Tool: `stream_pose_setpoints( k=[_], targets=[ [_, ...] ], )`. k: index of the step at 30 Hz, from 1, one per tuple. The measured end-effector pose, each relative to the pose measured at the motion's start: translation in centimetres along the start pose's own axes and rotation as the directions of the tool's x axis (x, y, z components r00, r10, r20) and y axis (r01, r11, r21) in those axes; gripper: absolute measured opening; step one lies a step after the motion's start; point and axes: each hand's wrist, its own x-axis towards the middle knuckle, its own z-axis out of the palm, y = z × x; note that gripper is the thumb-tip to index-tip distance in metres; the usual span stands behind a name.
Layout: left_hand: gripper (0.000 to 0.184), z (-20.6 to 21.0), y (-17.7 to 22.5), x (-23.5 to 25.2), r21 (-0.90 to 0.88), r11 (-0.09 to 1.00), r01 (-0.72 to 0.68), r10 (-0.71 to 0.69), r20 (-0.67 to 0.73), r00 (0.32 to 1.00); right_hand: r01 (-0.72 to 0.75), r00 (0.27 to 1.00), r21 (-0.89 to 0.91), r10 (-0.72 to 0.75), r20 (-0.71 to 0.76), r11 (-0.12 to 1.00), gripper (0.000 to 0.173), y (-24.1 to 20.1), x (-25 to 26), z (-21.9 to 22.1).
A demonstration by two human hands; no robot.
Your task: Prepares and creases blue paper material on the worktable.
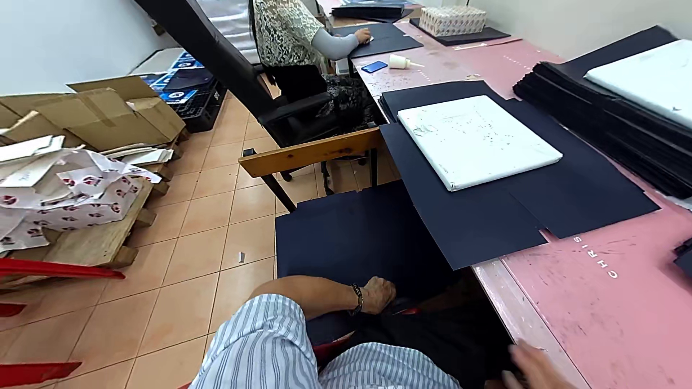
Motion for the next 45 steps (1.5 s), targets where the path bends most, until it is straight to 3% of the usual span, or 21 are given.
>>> stream_pose_setpoints(
  k=[3,5,8,11,14,17,18,20,22,24,26,28,30,34,37,40,42,43,44,45],
  targets=[
    [0.025,-2.3,-0.5,-1.3,0.032,0.999,-0.022,0.024,-0.045,0.999,0.122,0.989,0.149,-0.133,0.067,0.981,0.026,-2.1,1.5,4.6],
    [0.024,-3.4,-0.8,-1.8,0.022,1.000,-0.013,0.014,-0.064,0.998,0.103,0.984,0.243,-0.135,0.120,0.965,0.027,-2.1,2.3,7.4],
    [0.032,-4.6,-2.2,-2.6,-0.030,0.999,-0.033,0.031,-0.080,0.996,-0.043,0.985,0.316,-0.012,0.170,0.948,0.029,-0.2,3.3,11.1],
    [0.034,-5.7,-3.1,-4.5,-0.003,0.999,-0.044,0.043,-0.173,0.984,-0.232,0.970,0.272,0.200,0.140,0.934,0.032,2.4,4.7,13.6],
    [0.026,-4.4,-4.1,-5.6,0.044,0.992,-0.116,0.124,-0.258,0.958,-0.530,0.842,0.236,0.475,0.254,0.814,0.045,4.0,6.5,14.1],
    [0.025,-2.4,-5.2,-6.0,0.094,0.969,-0.227,0.245,-0.337,0.909,-0.650,0.754,0.253,0.565,0.335,0.717,0.050,5.5,9.0,15.7],
    [0.023,-2.0,-5.4,-6.2,0.115,0.960,-0.255,0.280,-0.374,0.884,-0.712,0.700,0.311,0.602,0.384,0.630,0.053,5.8,9.9,16.4],
    [0.021,-1.4,-5.6,-6.2,0.147,0.945,-0.291,0.326,-0.428,0.843,-0.795,0.578,0.491,0.689,0.437,0.355,0.058,5.8,11.4,17.8],
    [0.019,-1.0,-5.5,-6.0,0.175,0.936,-0.305,0.351,-0.428,0.833,-0.803,0.451,0.583,0.767,0.457,0.124,0.061,6.2,12.5,18.5],
    [0.019,-0.6,-5.3,-5.9,0.183,0.926,-0.331,0.377,-0.394,0.838,-0.844,0.394,0.526,0.790,0.470,0.108,0.057,7.0,13.1,18.5],
    [0.021,-0.1,-5.0,-6.0,0.106,0.937,-0.334,0.350,-0.330,0.877,-0.857,0.505,0.363,0.742,0.442,0.367,0.049,7.0,13.1,18.3],
    [0.029,0.5,-5.1,-5.9,0.024,0.957,-0.288,0.285,-0.233,0.930,-0.693,0.697,0.167,0.593,0.403,0.702,0.042,5.5,13.5,17.3],
    [0.041,1.4,-5.6,-5.5,-0.028,0.972,-0.232,0.225,-0.156,0.962,-0.536,0.788,0.068,0.470,0.399,0.841,0.038,2.9,14.2,16.6],
    [0.051,3.3,-5.4,-5.9,-0.128,0.977,-0.169,0.158,-0.095,0.983,-0.286,0.889,0.050,0.246,0.385,0.957,0.024,-2.7,12.9,17.5],
    [0.049,2.8,-4.5,-8.0,-0.118,0.972,-0.204,0.185,-0.159,0.970,-0.038,0.977,0.084,0.020,0.213,0.996,0.024,-7.3,10.7,17.6],
    [0.042,0.5,-3.3,-12.1,-0.083,0.944,-0.321,0.297,-0.217,0.930,0.215,0.975,0.165,-0.221,0.020,0.963,0.022,-9.9,9.9,15.8],
    [0.035,-1.2,-1.8,-14.8,-0.034,0.953,-0.302,0.286,-0.235,0.929,0.291,0.956,0.270,-0.290,-0.045,0.918,0.019,-10.8,9.9,12.9],
    [0.032,-1.5,-1.5,-15.6,0.030,0.955,-0.297,0.292,-0.298,0.909,0.304,0.953,0.300,-0.290,-0.091,0.904,0.018,-11.1,9.9,11.1],
    [0.031,-1.2,-1.3,-16.0,0.133,0.943,-0.304,0.331,-0.441,0.834,0.294,0.955,0.323,-0.262,-0.140,0.900,0.018,-11.3,9.9,9.1],
    [0.030,-1.1,-1.3,-16.1,0.242,0.922,-0.304,0.388,-0.590,0.708,0.266,0.958,0.333,-0.210,-0.195,0.904,0.018,-11.3,9.8,7.0]
  ],
)
